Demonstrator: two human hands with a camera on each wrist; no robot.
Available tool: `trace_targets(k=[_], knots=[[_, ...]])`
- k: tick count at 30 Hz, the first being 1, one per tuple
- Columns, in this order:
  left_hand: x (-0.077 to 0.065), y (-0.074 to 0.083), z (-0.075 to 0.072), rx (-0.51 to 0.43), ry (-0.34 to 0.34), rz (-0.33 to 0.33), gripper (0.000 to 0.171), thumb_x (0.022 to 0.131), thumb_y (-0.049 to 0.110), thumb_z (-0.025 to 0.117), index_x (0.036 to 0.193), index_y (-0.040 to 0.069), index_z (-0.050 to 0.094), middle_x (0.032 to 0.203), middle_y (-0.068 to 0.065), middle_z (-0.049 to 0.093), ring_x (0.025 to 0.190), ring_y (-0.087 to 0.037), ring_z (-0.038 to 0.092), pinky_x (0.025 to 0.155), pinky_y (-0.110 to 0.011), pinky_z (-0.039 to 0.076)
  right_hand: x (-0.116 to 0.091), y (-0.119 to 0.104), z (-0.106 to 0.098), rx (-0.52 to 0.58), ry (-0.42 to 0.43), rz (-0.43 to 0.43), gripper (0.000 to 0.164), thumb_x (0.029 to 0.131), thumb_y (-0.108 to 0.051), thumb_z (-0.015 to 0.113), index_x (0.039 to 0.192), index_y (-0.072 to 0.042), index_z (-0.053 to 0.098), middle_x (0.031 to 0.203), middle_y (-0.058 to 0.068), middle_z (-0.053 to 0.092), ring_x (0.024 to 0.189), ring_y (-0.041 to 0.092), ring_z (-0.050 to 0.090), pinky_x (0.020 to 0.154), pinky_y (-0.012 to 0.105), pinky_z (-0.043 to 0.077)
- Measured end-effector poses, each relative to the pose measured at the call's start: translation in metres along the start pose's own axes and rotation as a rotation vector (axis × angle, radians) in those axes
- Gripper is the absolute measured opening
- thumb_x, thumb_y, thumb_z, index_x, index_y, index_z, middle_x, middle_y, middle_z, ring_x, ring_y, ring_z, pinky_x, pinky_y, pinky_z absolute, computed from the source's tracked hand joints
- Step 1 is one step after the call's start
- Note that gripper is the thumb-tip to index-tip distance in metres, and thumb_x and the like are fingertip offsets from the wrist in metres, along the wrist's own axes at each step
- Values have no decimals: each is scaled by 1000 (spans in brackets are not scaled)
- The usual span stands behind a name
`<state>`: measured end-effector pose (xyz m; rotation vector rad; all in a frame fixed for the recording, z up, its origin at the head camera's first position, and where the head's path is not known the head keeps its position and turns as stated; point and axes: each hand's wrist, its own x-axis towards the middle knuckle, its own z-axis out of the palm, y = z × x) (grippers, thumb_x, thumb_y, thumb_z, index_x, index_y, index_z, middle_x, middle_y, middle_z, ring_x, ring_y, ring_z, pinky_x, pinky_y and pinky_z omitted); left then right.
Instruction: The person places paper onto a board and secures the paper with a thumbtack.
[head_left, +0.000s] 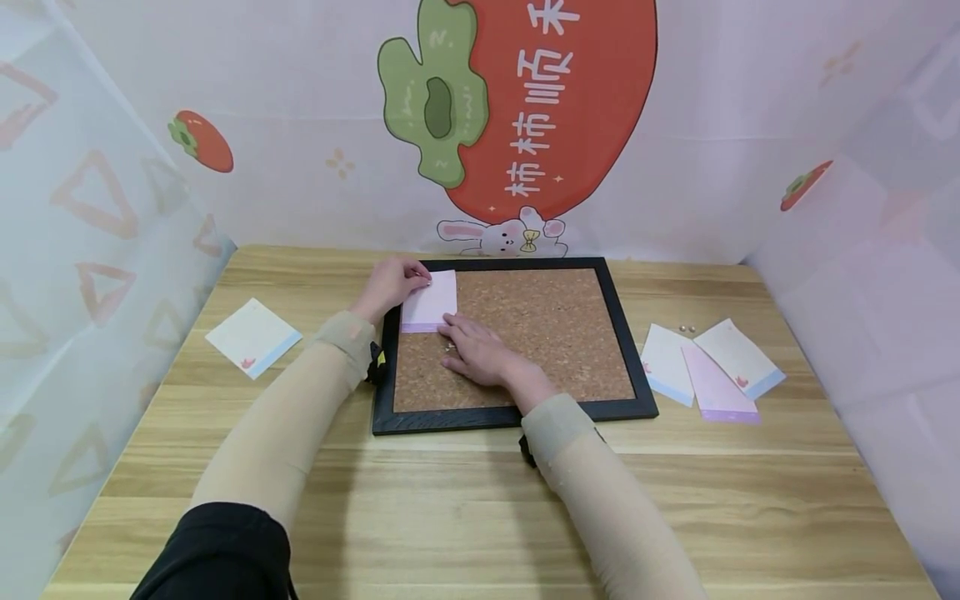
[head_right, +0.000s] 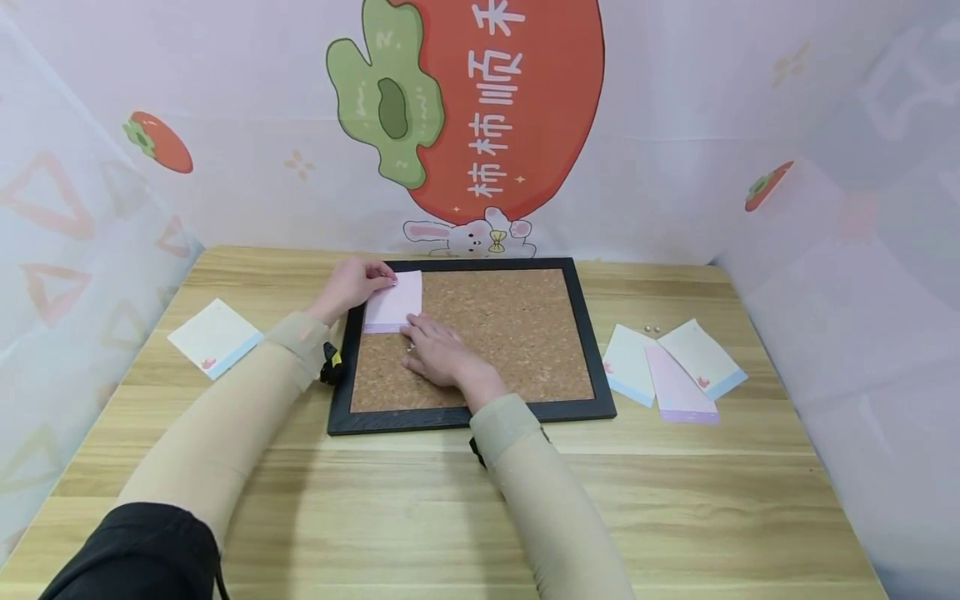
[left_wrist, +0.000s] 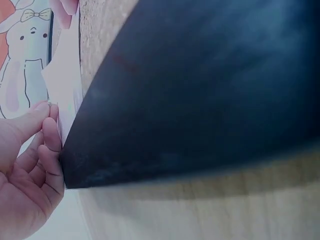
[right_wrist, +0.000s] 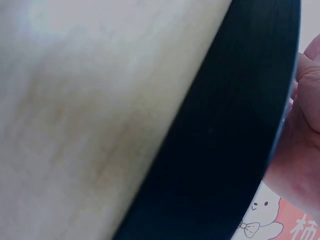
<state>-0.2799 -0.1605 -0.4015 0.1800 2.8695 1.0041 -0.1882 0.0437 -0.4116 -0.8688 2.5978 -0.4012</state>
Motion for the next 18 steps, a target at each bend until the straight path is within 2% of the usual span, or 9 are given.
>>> trace_targets(k=[10,18], knots=[[7,3,3,5,2,-43,19,98,22,64,105,9,76,112,-13,73,95,-24,58,79,-31,42,-1,0,0,11,3,-2,60,106,-38,45,158,-15,27,170,5,12,157,24,10,127,47,16],[7,6,2,-22,4,-43,19,99,19,62,105,7,76,108,-12,73,84,-18,54,69,-23,38,0,1,1,15,-2,0,60,106,-39,44,158,-16,26,170,4,10,158,24,9,127,47,15]])
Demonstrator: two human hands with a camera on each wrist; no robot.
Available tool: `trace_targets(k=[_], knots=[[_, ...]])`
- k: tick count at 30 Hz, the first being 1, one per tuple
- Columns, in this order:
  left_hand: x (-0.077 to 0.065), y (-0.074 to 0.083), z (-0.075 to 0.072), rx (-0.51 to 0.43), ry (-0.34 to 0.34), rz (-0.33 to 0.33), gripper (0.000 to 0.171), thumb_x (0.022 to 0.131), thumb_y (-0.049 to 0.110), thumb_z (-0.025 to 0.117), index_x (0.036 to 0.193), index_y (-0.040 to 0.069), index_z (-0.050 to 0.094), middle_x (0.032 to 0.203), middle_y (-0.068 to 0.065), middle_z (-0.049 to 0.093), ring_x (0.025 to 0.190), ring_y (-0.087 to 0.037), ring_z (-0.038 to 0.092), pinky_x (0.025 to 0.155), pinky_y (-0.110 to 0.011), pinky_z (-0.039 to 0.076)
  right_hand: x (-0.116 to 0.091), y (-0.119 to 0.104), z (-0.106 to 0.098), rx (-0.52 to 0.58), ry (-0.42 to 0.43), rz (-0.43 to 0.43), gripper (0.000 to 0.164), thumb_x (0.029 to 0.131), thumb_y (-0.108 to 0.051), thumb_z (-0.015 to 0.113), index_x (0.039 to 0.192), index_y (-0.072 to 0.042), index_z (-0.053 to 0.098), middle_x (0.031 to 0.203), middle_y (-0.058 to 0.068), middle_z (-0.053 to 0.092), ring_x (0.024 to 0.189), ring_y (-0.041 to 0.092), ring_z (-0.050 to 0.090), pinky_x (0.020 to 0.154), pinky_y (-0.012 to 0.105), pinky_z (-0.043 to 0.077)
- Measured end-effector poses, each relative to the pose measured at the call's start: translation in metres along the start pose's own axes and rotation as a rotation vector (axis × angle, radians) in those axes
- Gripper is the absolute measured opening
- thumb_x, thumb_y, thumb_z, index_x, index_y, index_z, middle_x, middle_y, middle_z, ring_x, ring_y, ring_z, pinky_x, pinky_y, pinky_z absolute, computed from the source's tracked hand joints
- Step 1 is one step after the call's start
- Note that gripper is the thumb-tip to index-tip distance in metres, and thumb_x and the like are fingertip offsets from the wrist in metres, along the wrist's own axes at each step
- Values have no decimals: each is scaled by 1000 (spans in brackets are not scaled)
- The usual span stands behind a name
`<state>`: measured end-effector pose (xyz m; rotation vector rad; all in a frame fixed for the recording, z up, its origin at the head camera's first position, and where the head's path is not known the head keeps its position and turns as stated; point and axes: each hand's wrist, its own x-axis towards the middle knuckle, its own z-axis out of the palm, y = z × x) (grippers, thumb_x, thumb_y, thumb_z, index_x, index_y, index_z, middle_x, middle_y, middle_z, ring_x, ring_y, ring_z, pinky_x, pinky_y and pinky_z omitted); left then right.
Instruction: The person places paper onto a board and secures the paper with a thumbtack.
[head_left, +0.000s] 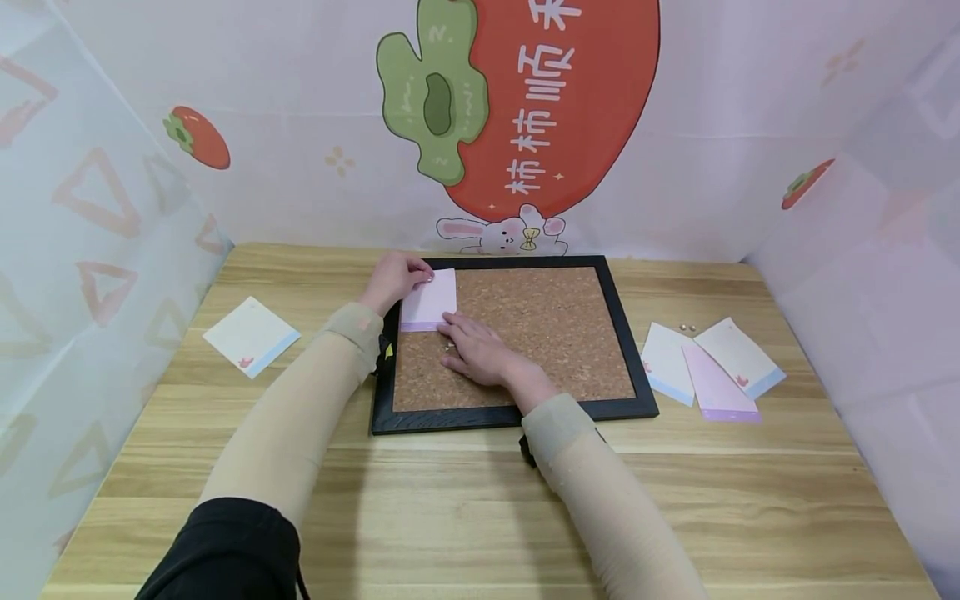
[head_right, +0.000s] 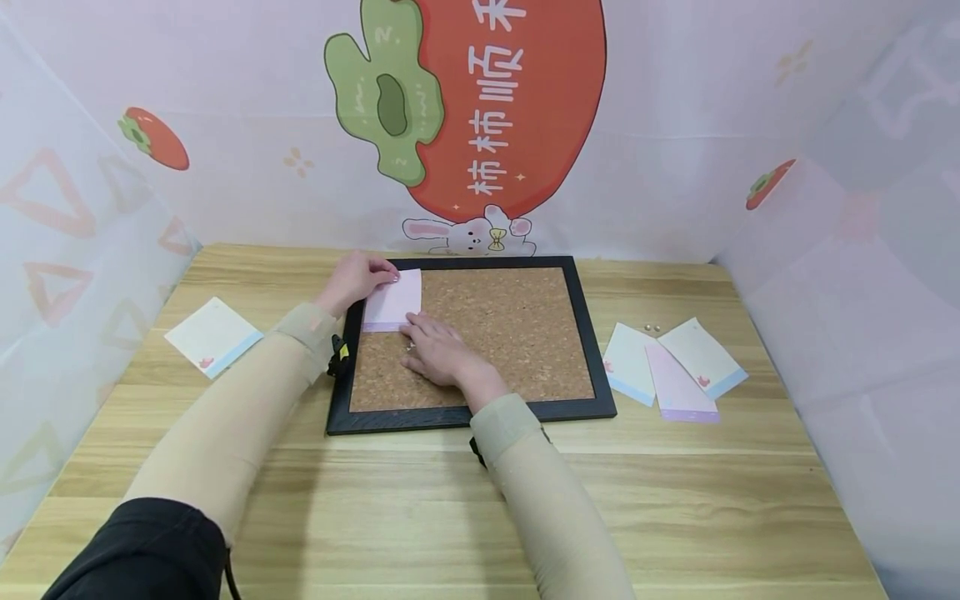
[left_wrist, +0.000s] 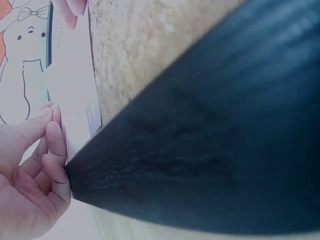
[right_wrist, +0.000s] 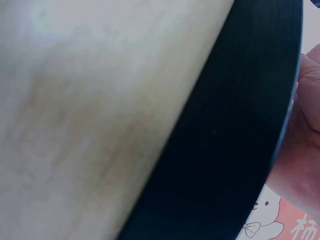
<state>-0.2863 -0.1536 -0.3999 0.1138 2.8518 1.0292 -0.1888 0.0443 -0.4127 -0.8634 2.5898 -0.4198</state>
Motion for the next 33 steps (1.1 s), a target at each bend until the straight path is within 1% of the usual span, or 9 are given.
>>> trace_targets(k=[10,21,29,33], knots=[[-1,4,-1,-23,19,-31,18,99,18,63,102,6,77,100,-11,71,80,-17,53,66,-22,37,0,0,0,1,5,-8,60,106,-39,45,158,-15,26,170,5,12,158,24,10,127,47,16],[-2,4,0,-42,34,-47,16,97,16,65,100,6,76,91,-8,68,75,-14,52,65,-21,38,0,0,0,-12,10,-16,60,106,-39,45,158,-14,27,169,6,12,157,24,10,127,46,16],[-1,5,0,-51,36,-86,17,98,18,64,101,5,75,80,-4,64,72,-14,52,64,-23,39,0,0,0,-2,5,-9,60,106,-39,44,158,-15,25,170,5,11,158,23,9,127,46,15],[0,5,1,-61,37,-103,19,98,19,64,101,4,75,78,-4,63,71,-15,52,63,-24,39,0,0,1,2,10,-14,60,106,-38,45,158,-15,26,169,5,12,158,24,9,127,46,15]])
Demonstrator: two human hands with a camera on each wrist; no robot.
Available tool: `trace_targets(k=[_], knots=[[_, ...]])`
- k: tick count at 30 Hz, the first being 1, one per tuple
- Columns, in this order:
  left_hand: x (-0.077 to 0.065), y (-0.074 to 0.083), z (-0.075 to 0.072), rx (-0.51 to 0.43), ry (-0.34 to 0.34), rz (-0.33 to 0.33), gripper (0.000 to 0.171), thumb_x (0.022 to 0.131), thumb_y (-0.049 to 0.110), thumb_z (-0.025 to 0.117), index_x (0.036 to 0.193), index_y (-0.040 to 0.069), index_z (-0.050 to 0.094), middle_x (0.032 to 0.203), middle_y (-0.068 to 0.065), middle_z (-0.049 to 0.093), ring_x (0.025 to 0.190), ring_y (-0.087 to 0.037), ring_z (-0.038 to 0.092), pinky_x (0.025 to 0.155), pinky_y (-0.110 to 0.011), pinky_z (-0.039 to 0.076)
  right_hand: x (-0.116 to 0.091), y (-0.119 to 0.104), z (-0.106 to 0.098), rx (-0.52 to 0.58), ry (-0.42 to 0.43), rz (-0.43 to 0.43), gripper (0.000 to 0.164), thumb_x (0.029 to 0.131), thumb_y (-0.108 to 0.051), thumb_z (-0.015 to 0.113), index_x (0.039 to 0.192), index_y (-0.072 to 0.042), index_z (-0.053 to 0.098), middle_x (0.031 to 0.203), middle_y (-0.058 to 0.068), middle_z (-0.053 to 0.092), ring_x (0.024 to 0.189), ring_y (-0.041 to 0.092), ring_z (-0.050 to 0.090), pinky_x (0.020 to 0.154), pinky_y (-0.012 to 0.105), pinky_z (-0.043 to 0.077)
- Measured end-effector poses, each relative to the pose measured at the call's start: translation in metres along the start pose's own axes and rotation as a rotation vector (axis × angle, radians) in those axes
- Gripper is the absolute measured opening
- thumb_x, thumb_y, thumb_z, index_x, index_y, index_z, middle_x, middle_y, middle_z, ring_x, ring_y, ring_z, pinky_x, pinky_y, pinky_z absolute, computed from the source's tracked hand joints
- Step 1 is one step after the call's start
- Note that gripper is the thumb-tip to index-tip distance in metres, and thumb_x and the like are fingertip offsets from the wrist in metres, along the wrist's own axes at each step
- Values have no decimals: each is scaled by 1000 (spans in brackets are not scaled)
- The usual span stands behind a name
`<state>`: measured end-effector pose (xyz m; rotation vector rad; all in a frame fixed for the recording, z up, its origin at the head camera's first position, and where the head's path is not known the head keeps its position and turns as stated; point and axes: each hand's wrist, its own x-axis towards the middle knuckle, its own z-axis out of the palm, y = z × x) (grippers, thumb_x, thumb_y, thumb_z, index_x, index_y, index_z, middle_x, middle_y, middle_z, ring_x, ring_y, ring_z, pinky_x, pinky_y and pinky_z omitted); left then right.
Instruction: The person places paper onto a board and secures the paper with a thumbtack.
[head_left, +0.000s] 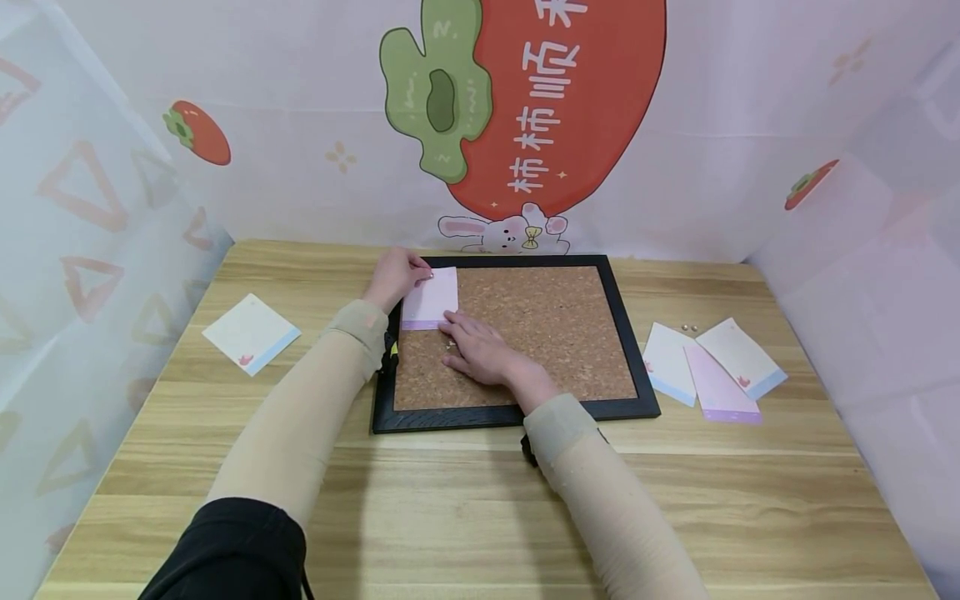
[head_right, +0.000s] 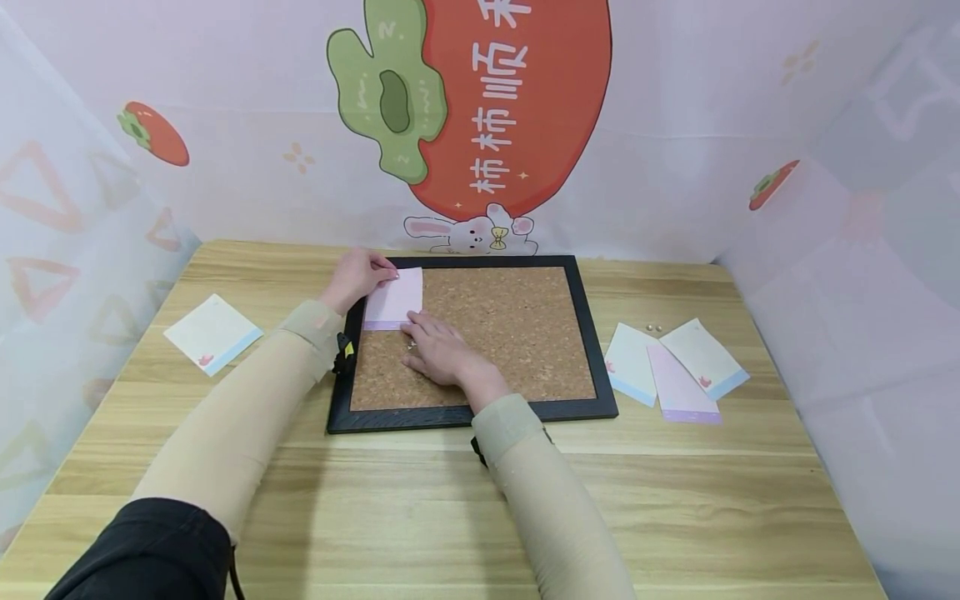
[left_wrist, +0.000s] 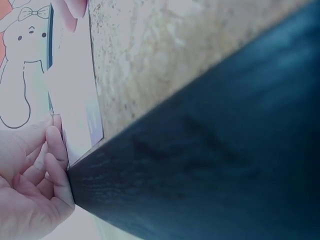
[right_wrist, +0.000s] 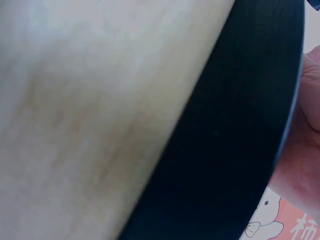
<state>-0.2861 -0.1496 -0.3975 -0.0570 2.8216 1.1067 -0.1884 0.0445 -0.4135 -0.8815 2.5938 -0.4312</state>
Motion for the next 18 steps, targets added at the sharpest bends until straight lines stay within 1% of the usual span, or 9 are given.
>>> trace_targets(k=[7,12,18], knots=[[-1,1,0,-1,25,3,18,97,18,66,100,3,76,79,-5,66,71,-15,52,63,-24,39,1,0,0,-7,-8,7,60,106,-39,44,158,-15,25,170,4,10,158,23,8,127,46,15],[-2,1,0,-12,21,-3,18,97,18,66,99,3,76,80,-5,65,71,-15,52,63,-24,39,1,0,0,-6,-11,5,61,106,-39,44,158,-15,25,170,4,10,158,23,7,127,46,14],[-2,0,1,-14,21,7,18,97,18,66,100,3,75,85,-7,66,74,-17,53,64,-25,40,1,0,0,2,-9,5,60,106,-39,45,158,-15,26,170,5,11,158,24,9,127,47,17]])
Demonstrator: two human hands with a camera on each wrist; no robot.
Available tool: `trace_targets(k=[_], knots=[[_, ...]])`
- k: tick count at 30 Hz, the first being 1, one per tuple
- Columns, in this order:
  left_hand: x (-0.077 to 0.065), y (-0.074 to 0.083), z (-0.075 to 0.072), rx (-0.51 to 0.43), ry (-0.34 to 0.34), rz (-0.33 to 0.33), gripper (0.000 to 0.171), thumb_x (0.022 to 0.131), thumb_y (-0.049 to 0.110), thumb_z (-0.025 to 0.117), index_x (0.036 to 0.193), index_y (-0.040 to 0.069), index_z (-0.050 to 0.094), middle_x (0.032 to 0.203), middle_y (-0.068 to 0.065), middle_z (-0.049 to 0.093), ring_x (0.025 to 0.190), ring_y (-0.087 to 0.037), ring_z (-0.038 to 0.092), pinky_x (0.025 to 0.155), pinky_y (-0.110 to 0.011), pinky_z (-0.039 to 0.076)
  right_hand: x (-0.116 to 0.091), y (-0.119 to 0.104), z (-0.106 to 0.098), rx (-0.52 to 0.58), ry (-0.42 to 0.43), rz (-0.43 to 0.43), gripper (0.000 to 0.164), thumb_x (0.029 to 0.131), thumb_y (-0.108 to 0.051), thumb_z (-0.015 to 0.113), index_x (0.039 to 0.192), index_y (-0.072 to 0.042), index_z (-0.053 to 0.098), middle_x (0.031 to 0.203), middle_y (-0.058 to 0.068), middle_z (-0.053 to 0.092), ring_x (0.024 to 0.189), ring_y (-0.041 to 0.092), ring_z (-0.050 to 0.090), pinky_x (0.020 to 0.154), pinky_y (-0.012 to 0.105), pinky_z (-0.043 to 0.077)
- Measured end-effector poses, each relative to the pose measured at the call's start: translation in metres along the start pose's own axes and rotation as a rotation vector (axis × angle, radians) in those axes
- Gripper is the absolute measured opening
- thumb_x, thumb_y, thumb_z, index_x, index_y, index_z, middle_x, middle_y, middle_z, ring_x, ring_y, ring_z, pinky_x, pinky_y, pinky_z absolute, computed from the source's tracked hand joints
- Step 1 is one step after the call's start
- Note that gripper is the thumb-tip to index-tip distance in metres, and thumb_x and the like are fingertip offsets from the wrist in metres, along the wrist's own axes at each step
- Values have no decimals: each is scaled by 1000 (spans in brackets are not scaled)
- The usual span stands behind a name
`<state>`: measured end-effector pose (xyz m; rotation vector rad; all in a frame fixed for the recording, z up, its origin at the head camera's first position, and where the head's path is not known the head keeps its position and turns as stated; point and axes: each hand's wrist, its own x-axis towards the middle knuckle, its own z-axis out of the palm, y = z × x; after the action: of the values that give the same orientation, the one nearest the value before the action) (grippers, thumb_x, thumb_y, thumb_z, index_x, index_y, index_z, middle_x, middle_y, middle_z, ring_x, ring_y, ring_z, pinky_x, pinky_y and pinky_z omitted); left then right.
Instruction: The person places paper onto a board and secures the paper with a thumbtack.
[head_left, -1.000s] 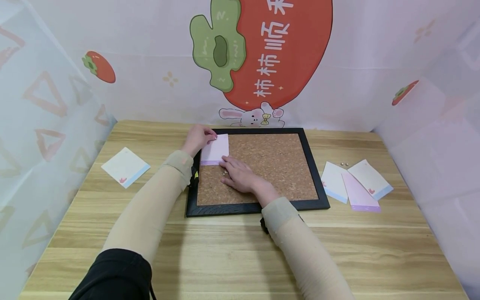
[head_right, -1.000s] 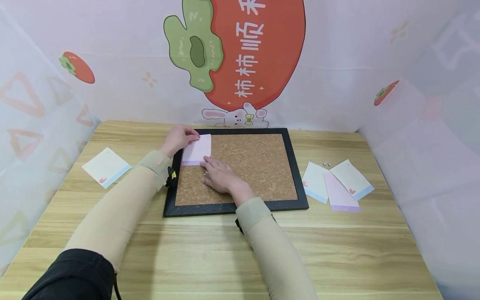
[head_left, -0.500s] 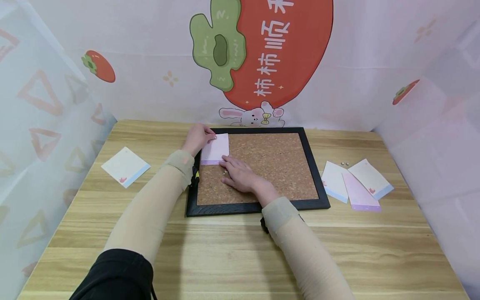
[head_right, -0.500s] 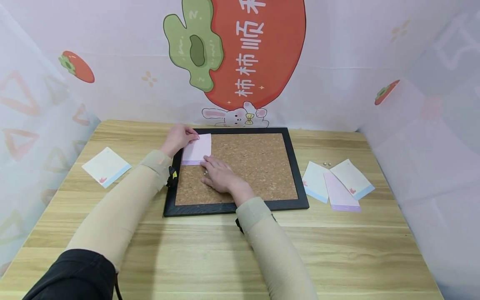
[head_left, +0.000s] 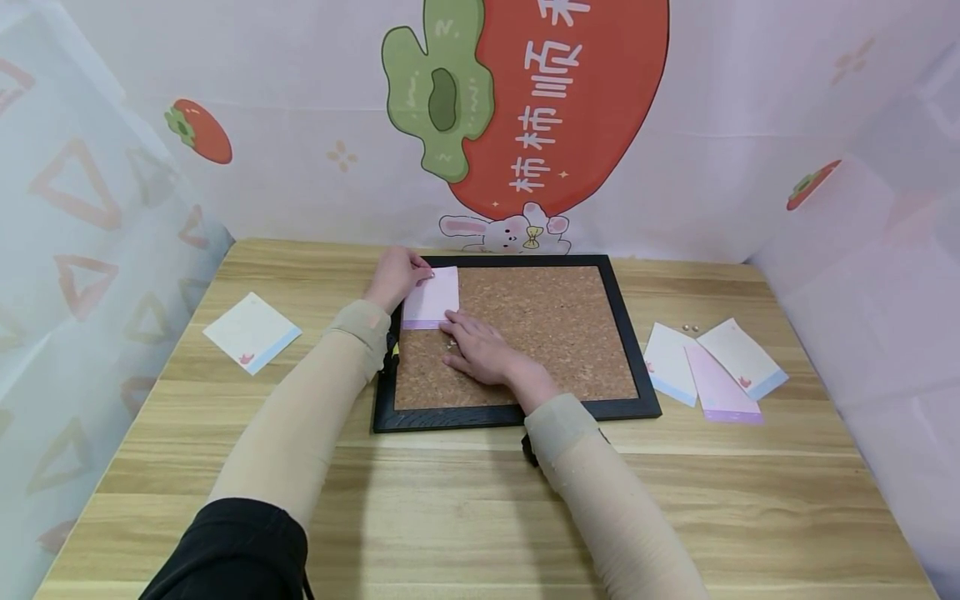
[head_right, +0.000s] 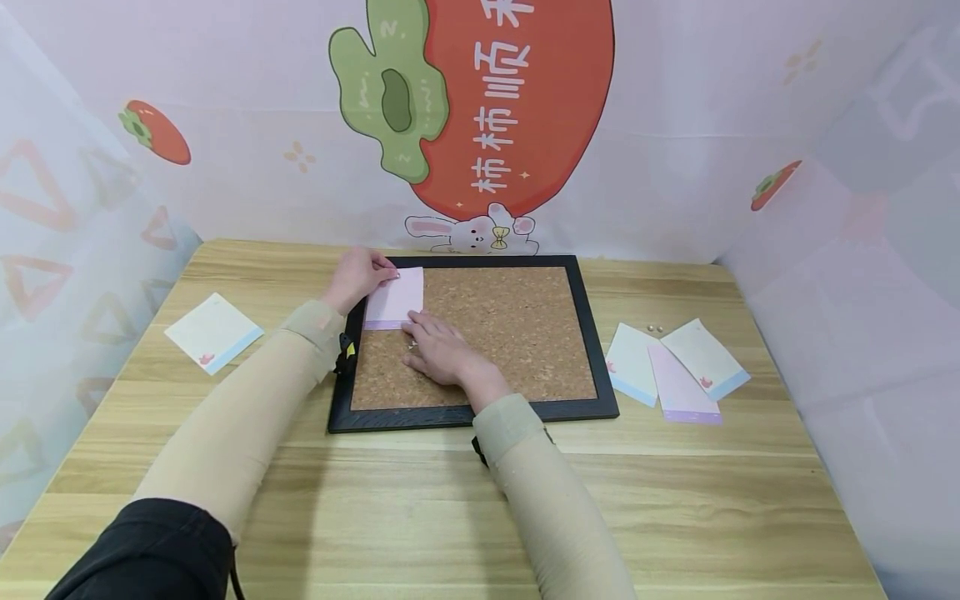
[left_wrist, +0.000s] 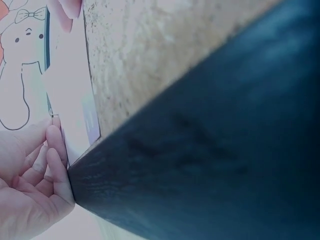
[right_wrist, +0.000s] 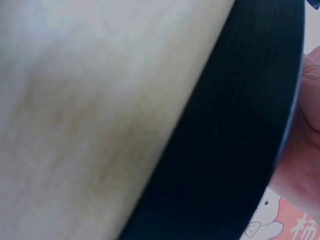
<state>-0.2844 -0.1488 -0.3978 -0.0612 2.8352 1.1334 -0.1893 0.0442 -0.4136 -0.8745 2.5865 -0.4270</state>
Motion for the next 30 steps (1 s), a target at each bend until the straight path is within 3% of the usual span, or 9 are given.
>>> trace_targets(k=[17,30], knots=[[-5,5,-1,33,26,15,17,96,15,66,98,0,75,99,-15,71,80,-19,55,64,-23,39,0,0,0,-8,0,-3,60,106,-38,45,158,-14,26,169,6,12,158,24,9,127,46,16],[-4,6,0,63,19,9,18,97,14,64,102,0,74,108,-18,72,89,-23,59,73,-30,45,1,0,1,-21,-7,1,61,106,-39,44,158,-15,25,170,5,11,158,23,8,127,46,16]])
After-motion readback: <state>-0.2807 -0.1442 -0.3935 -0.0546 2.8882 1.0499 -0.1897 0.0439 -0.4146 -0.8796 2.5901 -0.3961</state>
